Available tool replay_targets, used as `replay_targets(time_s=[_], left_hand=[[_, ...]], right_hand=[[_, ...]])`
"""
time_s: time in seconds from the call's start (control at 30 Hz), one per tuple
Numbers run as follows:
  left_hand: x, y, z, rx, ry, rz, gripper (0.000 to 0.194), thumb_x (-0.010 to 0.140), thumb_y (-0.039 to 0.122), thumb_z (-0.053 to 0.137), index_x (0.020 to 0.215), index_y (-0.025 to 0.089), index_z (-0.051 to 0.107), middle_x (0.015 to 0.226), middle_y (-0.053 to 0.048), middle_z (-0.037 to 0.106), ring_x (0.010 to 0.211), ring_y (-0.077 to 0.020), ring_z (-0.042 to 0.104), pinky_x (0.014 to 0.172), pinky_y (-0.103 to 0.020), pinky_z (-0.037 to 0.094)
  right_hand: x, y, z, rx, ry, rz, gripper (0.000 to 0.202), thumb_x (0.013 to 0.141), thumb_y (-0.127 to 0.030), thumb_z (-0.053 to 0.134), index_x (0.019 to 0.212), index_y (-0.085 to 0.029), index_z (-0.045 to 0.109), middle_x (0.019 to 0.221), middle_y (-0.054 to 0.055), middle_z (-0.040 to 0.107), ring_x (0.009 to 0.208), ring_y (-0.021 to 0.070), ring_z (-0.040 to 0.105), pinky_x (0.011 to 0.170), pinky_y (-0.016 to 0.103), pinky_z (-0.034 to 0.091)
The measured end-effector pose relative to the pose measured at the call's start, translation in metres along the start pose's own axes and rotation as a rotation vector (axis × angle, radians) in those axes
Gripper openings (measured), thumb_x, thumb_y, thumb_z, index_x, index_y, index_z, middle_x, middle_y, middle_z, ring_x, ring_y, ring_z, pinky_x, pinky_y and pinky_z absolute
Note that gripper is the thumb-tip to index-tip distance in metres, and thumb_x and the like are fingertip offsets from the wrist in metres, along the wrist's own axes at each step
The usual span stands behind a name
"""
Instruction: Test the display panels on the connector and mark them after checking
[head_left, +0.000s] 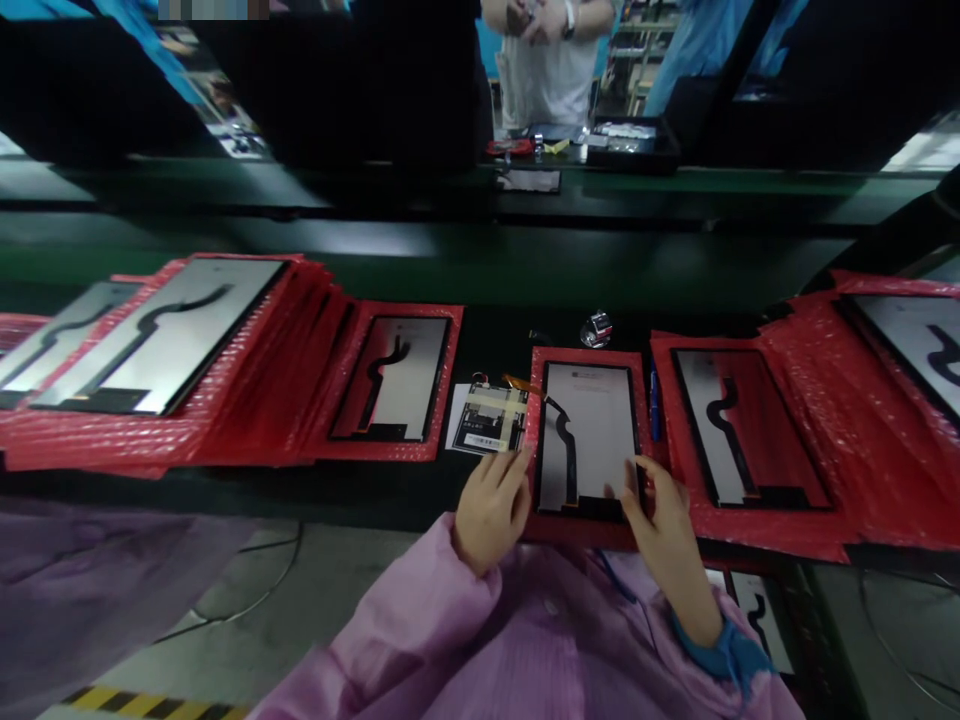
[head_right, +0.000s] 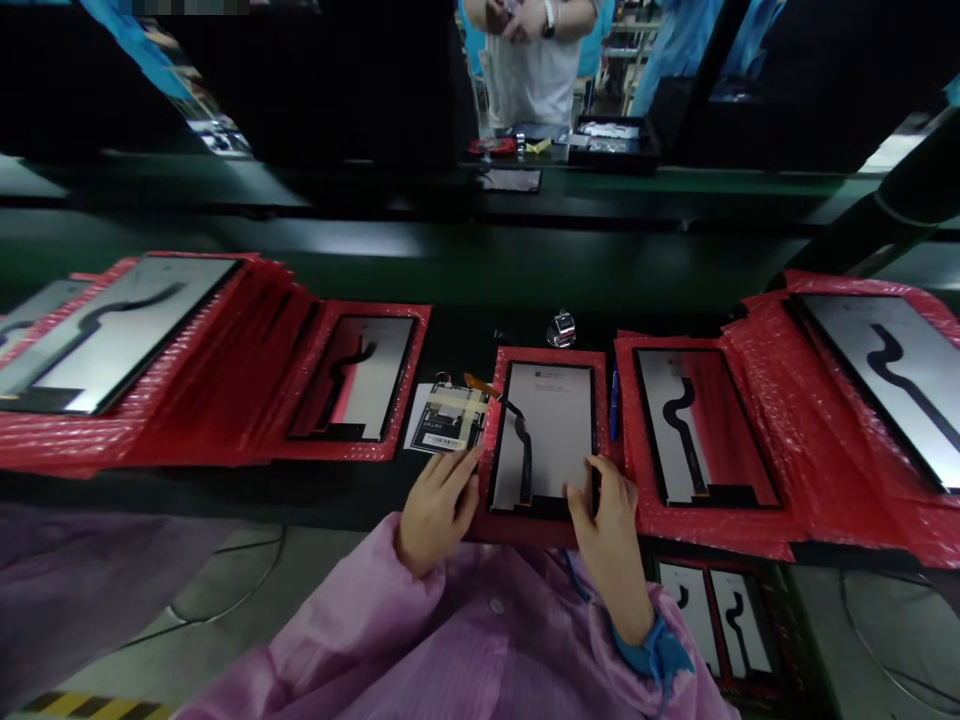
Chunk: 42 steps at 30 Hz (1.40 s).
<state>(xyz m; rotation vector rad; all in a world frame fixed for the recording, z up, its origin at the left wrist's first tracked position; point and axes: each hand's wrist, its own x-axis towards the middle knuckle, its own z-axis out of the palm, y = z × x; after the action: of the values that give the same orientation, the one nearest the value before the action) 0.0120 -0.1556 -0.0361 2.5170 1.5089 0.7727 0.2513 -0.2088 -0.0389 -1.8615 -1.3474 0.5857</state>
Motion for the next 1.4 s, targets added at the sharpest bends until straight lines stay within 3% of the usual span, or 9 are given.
replay_targets(time_s=[0.2, 0.3, 0.47, 0.63, 0.77, 0.87, 1.03, 1.23, 1.4], left_hand=[[-0.012, 0.021, 0.016, -0.111, 0.070, 0.049, 0.037, 0.099, 0.014, 0.043, 0.133, 0.012, 0.058, 0.120, -0.014, 0.073, 0.109, -0.0266, 0.068, 0.096, -0.044, 0.058], [-0.010, 0.018, 0.011, -0.218, 0.007, 0.002, 0.035, 0.100, 0.018, 0.044, 0.129, 0.010, 0.060, 0.121, -0.015, 0.073, 0.111, -0.0270, 0.067, 0.097, -0.045, 0.058], [0.017, -0.003, -0.016, -0.587, -0.246, -0.279, 0.035, 0.100, 0.038, 0.047, 0.116, 0.016, 0.070, 0.110, -0.011, 0.076, 0.103, -0.0250, 0.070, 0.095, -0.043, 0.058], [0.051, -0.008, -0.039, -1.038, 0.047, -0.531, 0.050, 0.103, 0.052, 0.031, 0.125, 0.022, 0.063, 0.131, -0.008, 0.069, 0.121, -0.0252, 0.066, 0.097, -0.042, 0.057], [0.061, 0.001, -0.057, -1.147, 0.058, -0.661, 0.060, 0.103, 0.057, 0.016, 0.133, 0.027, 0.058, 0.124, -0.005, 0.073, 0.113, -0.0274, 0.070, 0.085, -0.045, 0.061], [0.061, 0.000, -0.063, -1.123, -0.008, -0.716, 0.058, 0.102, 0.055, 0.019, 0.135, 0.026, 0.057, 0.117, -0.004, 0.076, 0.104, -0.0281, 0.072, 0.080, -0.046, 0.060], [0.063, -0.010, -0.063, -1.206, -0.055, -0.810, 0.045, 0.100, 0.042, 0.032, 0.135, 0.027, 0.055, 0.124, -0.004, 0.073, 0.099, -0.0263, 0.074, 0.080, -0.045, 0.061], [0.064, -0.022, -0.064, -1.124, -0.104, -0.841, 0.044, 0.097, 0.035, 0.032, 0.135, 0.020, 0.050, 0.125, -0.011, 0.073, 0.105, -0.0263, 0.074, 0.086, -0.047, 0.062], [0.064, -0.027, -0.067, -1.213, -0.061, -0.806, 0.043, 0.095, 0.043, 0.034, 0.128, 0.023, 0.055, 0.132, -0.010, 0.070, 0.113, -0.0300, 0.071, 0.089, -0.047, 0.061]], right_hand=[[0.004, -0.004, -0.008, 0.283, -0.049, 0.246, 0.053, 0.079, -0.061, 0.063, 0.118, -0.024, 0.064, 0.134, 0.011, 0.061, 0.127, 0.0310, 0.052, 0.111, 0.057, 0.041], [0.003, -0.018, -0.021, 0.431, -0.028, 0.309, 0.049, 0.080, -0.058, 0.067, 0.117, -0.026, 0.064, 0.136, 0.009, 0.060, 0.128, 0.0291, 0.054, 0.112, 0.052, 0.043], [-0.006, -0.081, -0.035, 0.529, -0.097, 0.012, 0.034, 0.093, -0.040, 0.060, 0.125, -0.028, 0.058, 0.140, 0.009, 0.057, 0.133, 0.0241, 0.054, 0.112, 0.043, 0.046], [-0.007, -0.124, -0.003, 0.584, -0.376, -0.422, 0.039, 0.097, -0.031, 0.054, 0.135, -0.032, 0.046, 0.146, 0.005, 0.052, 0.137, 0.0210, 0.049, 0.116, 0.044, 0.044], [-0.005, -0.116, 0.044, 0.405, -0.201, -0.271, 0.040, 0.100, -0.038, 0.045, 0.138, -0.026, 0.046, 0.140, 0.011, 0.055, 0.135, 0.0259, 0.048, 0.115, 0.051, 0.043], [-0.005, -0.109, 0.066, 0.200, -0.225, -0.201, 0.053, 0.098, -0.049, 0.044, 0.140, -0.017, 0.047, 0.139, 0.019, 0.055, 0.134, 0.0357, 0.045, 0.114, 0.064, 0.038], [-0.007, -0.109, 0.064, 0.325, -0.439, -0.490, 0.055, 0.096, -0.046, 0.052, 0.147, -0.025, 0.042, 0.152, 0.011, 0.048, 0.143, 0.0286, 0.038, 0.118, 0.053, 0.040], [0.000, -0.087, 0.063, 0.210, -0.282, -0.106, 0.057, 0.099, -0.054, 0.043, 0.145, -0.020, 0.046, 0.152, 0.017, 0.046, 0.144, 0.0316, 0.038, 0.119, 0.061, 0.032], [0.009, -0.079, 0.058, 0.320, -0.365, -0.055, 0.070, 0.100, -0.058, 0.040, 0.159, -0.024, 0.023, 0.163, 0.012, 0.033, 0.152, 0.0262, 0.029, 0.124, 0.053, 0.029]])
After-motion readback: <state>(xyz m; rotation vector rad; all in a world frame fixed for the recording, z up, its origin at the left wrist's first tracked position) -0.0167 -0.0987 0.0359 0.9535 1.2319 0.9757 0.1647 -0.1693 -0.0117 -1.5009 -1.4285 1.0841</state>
